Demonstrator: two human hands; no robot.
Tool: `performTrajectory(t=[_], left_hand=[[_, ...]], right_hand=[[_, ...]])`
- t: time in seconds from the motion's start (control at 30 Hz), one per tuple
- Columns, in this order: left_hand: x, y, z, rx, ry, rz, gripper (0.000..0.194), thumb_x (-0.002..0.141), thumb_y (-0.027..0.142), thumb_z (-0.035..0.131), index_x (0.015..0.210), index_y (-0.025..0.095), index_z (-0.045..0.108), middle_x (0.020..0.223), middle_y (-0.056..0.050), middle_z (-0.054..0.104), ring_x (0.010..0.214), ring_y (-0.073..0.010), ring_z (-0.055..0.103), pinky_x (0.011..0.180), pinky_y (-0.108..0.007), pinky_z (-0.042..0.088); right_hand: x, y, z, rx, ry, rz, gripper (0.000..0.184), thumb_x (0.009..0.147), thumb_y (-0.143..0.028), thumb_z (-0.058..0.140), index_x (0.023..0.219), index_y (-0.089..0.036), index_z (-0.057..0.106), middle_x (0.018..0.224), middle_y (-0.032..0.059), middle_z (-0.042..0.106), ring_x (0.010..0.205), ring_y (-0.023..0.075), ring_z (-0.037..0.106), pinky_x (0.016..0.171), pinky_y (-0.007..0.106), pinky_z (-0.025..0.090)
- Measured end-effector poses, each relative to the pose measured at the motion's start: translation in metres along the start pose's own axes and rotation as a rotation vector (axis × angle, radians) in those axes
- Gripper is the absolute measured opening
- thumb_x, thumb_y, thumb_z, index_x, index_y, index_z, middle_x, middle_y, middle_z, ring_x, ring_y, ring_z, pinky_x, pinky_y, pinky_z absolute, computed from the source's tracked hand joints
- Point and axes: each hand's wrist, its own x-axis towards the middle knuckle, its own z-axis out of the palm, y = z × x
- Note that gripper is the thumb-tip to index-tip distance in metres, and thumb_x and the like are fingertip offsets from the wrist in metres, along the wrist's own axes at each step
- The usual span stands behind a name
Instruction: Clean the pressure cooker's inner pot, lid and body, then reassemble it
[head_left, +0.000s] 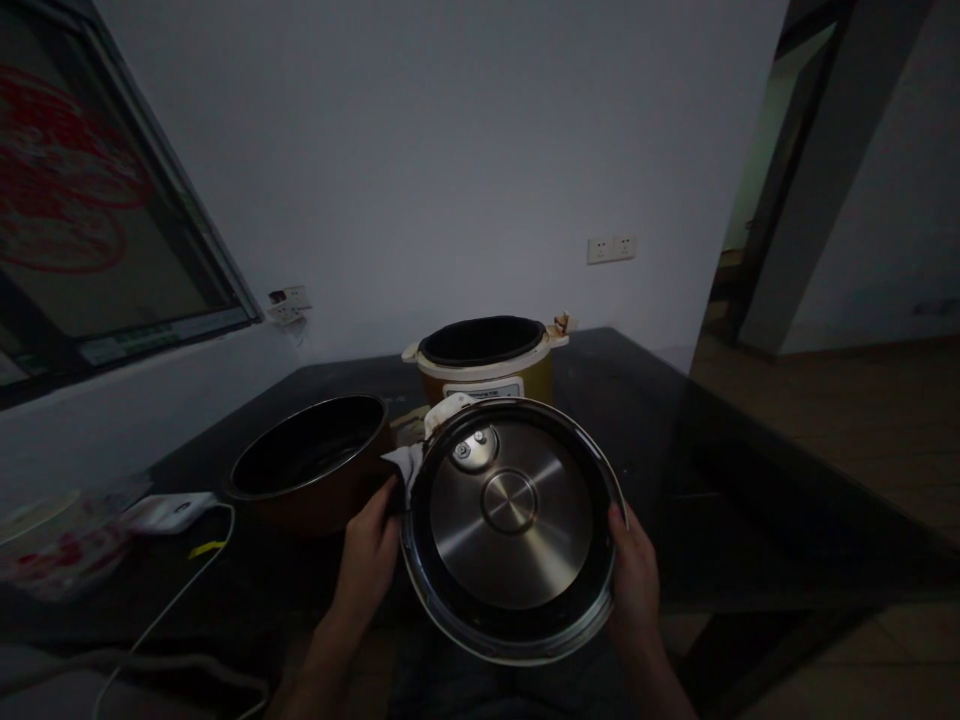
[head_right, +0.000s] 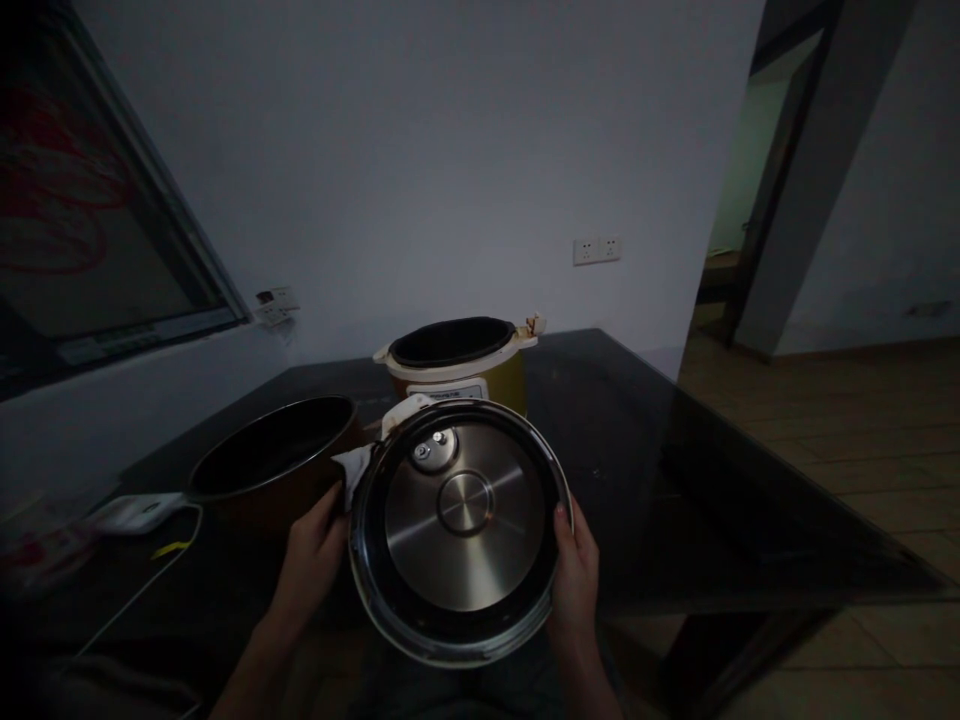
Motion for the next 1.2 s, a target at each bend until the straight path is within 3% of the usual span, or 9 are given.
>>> performTrajectory(t=[0.17,0.3,0.4,0.53,0.63,0.87,1.1,1.2], left_hand=[[-0.019,-0.019,0.003,-0.095,0.091,0.022,0.049,0.072,0.022,0.043,0.114,0.013,0.065,0.125,-0.011,0.063,0.119,-0.0257,0.057,0.105,-0.042,0.041],[-0.023,-0.025,0.002,-0.153,0.136,-0.108,0.046,0.067,0.023,0.046,0.107,0.013,0.067,0.118,-0.012,0.067,0.114,-0.0280,0.060,0.103,-0.044,0.042],[-0.016,-0.018,0.000,-0.151,0.126,-0.234,0.049,0.068,0.032,0.057,0.112,0.012,0.063,0.121,-0.015,0.065,0.116,-0.0320,0.058,0.103,-0.047,0.041],[0.002,0.000,0.000,-0.157,0.003,-0.283,0.061,0.075,0.050,0.058,0.122,0.011,0.056,0.123,-0.016,0.063,0.118,-0.0316,0.056,0.102,-0.046,0.041],[0.018,0.009,0.001,-0.166,-0.122,-0.232,0.058,0.078,0.056,0.054,0.113,0.011,0.060,0.112,-0.015,0.068,0.109,-0.0310,0.061,0.096,-0.043,0.045],[0.029,0.013,-0.005,-0.219,-0.198,-0.215,0.053,0.077,0.059,0.055,0.093,0.011,0.066,0.092,-0.012,0.072,0.087,-0.0296,0.066,0.077,-0.039,0.052],[0.022,0.028,-0.009,-0.236,-0.100,-0.207,0.048,0.078,0.060,0.054,0.079,0.014,0.066,0.074,-0.007,0.070,0.071,-0.0237,0.065,0.067,-0.033,0.053],[0.023,0.038,-0.002,-0.231,0.033,-0.228,0.053,0.079,0.061,0.052,0.092,0.012,0.067,0.083,-0.008,0.071,0.085,-0.0264,0.066,0.076,-0.034,0.053]], right_hand=[[-0.003,-0.004,0.003,0.009,-0.013,-0.002,0.046,0.071,-0.051,0.068,0.108,-0.024,0.070,0.120,0.0055,0.067,0.119,0.0274,0.056,0.105,0.043,0.039],[-0.004,-0.007,0.004,-0.013,-0.015,-0.010,0.047,0.073,-0.052,0.066,0.110,-0.024,0.069,0.121,0.0066,0.066,0.118,0.0279,0.057,0.101,0.043,0.042],[-0.004,-0.006,0.003,-0.008,-0.007,-0.005,0.048,0.072,-0.052,0.067,0.110,-0.023,0.069,0.122,0.0067,0.066,0.119,0.0282,0.056,0.104,0.044,0.040],[-0.002,-0.004,0.002,0.019,-0.010,0.008,0.046,0.071,-0.052,0.068,0.108,-0.024,0.069,0.123,0.0044,0.066,0.122,0.0272,0.053,0.107,0.043,0.035],[-0.002,-0.005,0.004,0.007,-0.006,0.005,0.047,0.071,-0.052,0.068,0.108,-0.024,0.069,0.120,0.0048,0.067,0.120,0.0272,0.055,0.104,0.042,0.039],[-0.004,-0.009,0.000,-0.104,-0.022,-0.003,0.057,0.069,-0.049,0.071,0.118,-0.021,0.064,0.122,0.0078,0.065,0.116,0.0294,0.057,0.099,0.044,0.044],[0.001,-0.039,0.004,-0.247,-0.038,-0.318,0.050,0.073,-0.039,0.071,0.119,-0.021,0.063,0.126,0.0069,0.063,0.120,0.0294,0.055,0.103,0.047,0.040],[-0.004,-0.061,0.007,-0.392,-0.032,-0.570,0.043,0.076,-0.037,0.069,0.116,-0.023,0.065,0.122,0.0059,0.066,0.115,0.0289,0.059,0.099,0.046,0.045]])
